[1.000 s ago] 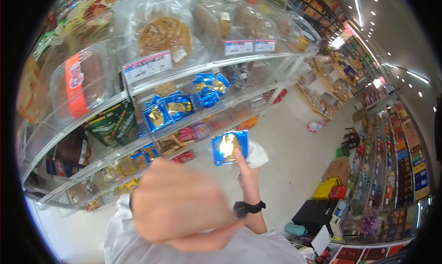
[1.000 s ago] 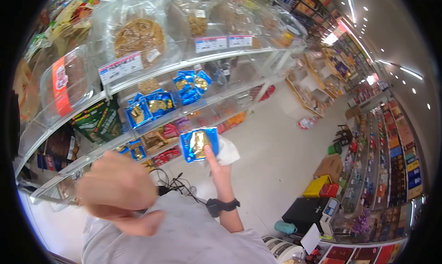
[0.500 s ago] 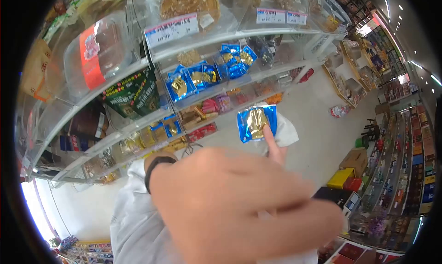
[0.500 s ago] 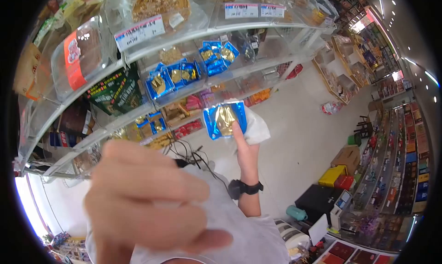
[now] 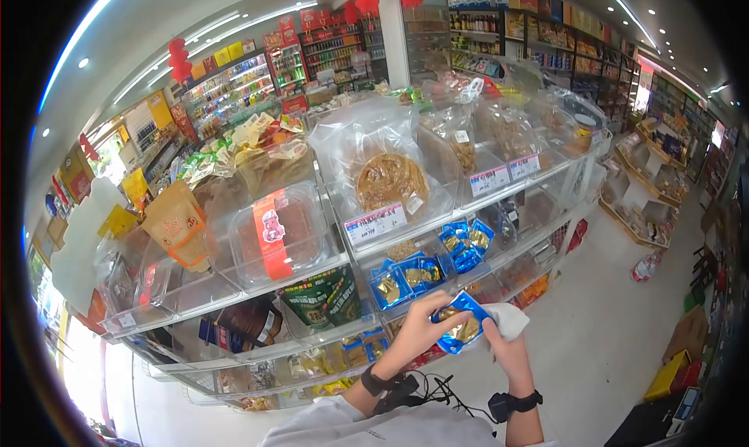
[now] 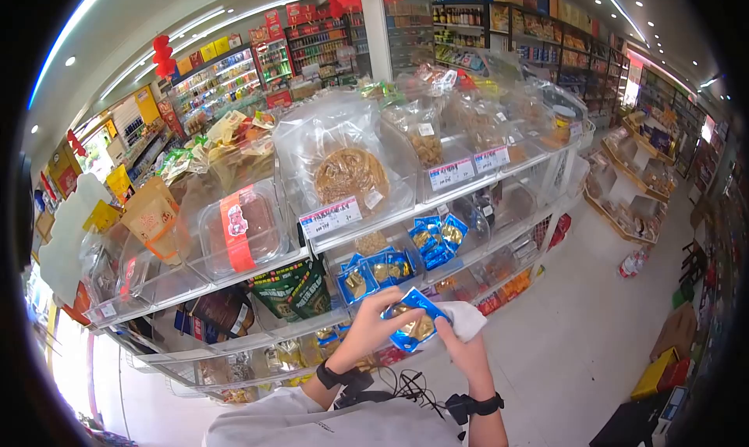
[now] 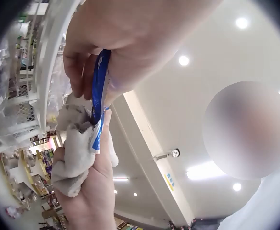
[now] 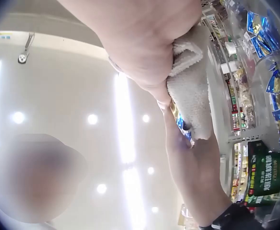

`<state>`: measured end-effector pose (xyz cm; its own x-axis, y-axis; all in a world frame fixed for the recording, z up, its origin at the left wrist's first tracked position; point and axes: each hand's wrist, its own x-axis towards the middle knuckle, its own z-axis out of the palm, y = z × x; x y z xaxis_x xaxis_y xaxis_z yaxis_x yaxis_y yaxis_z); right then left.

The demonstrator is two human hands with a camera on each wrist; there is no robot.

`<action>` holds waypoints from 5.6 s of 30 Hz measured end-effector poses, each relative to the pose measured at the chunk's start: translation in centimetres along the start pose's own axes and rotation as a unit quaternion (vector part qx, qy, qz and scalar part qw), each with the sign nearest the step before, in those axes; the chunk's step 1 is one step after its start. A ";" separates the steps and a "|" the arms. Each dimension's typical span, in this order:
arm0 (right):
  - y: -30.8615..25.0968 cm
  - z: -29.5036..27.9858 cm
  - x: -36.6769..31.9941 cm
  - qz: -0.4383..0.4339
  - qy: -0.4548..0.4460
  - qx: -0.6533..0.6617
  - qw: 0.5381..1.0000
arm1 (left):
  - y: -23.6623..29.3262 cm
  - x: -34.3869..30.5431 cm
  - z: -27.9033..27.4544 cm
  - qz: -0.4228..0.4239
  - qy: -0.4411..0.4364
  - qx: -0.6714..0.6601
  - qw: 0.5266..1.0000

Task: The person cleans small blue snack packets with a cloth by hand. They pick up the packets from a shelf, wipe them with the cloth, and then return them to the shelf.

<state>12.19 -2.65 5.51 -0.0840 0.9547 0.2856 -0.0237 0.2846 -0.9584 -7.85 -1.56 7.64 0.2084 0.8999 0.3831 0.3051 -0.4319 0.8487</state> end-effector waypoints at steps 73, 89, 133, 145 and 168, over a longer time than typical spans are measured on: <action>0.1 15.5 0.0 -0.181 -0.120 -0.265 0.940 | -4.2 -4.8 -4.9 -0.235 0.124 -0.645 0.716; 4.0 11.7 2.9 0.258 -0.021 0.325 0.910 | -9.0 -5.4 -4.5 -0.155 0.051 -0.261 0.951; 20.5 -5.8 28.7 0.134 -0.204 -0.136 0.960 | -9.4 -4.4 3.6 -0.471 0.151 -0.156 0.855; 16.9 -13.2 15.0 0.259 -0.052 -0.104 0.959 | -34.1 -17.2 1.0 -0.483 0.348 -0.434 0.676; 14.1 -5.1 -11.9 0.472 0.130 -0.165 0.856 | -56.9 -26.6 0.0 -0.512 0.250 -0.044 0.821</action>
<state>17.98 -9.50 -11.37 0.3149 0.7475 -0.5849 0.2189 -0.6568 -0.7216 -30.76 -0.90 -50.84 -0.5293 0.7106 -0.4636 0.0101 0.5517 0.8340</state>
